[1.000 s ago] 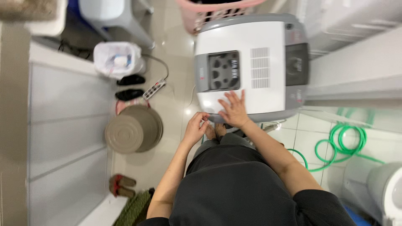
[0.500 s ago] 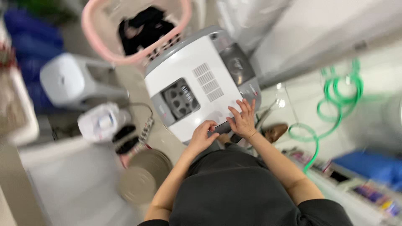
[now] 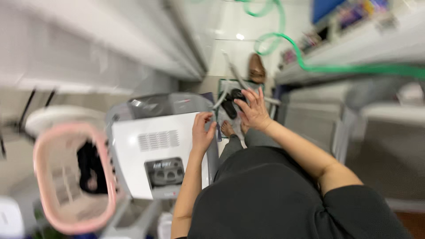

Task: The person cleans the bathroom floor using a green hose and a white cup to scoop water from a black tub. They move a blue container, rinse a blue cloth, and wipe the floor. The person also opens and closes a cabinet door and handles a washing machine.

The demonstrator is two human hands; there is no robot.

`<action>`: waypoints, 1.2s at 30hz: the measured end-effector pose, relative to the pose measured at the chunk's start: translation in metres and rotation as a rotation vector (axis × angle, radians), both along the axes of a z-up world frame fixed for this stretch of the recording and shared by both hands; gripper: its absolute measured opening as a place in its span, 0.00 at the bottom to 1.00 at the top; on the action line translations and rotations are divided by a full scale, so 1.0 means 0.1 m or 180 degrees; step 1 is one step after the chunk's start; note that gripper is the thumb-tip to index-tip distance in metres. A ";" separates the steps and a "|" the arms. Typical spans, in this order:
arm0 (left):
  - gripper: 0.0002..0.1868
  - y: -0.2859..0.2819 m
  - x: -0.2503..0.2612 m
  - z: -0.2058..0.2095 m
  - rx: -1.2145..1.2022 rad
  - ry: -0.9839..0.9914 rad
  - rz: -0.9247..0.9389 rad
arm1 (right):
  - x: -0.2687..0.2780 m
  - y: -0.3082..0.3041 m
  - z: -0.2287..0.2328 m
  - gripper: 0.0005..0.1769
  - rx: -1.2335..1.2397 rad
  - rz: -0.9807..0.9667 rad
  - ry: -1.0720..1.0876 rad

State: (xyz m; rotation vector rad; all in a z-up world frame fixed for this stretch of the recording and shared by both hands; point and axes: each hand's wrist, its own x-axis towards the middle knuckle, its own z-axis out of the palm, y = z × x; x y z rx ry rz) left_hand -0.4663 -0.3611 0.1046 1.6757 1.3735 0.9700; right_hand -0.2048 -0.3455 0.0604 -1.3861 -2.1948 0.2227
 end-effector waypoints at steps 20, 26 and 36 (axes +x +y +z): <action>0.10 0.57 3.42 0.62 0.0174 -0.0484 -0.2895 | 1.82 -1.31 0.33 0.15 0.0146 -0.1814 0.0726; 0.12 0.82 5.03 0.65 0.0736 -0.0616 -0.3310 | 2.03 -1.43 0.27 0.11 0.0191 -0.1546 0.0948; 0.26 0.44 6.75 0.39 0.1707 0.1375 -0.3686 | 2.15 -1.43 0.60 0.03 -0.0383 -0.1281 0.1551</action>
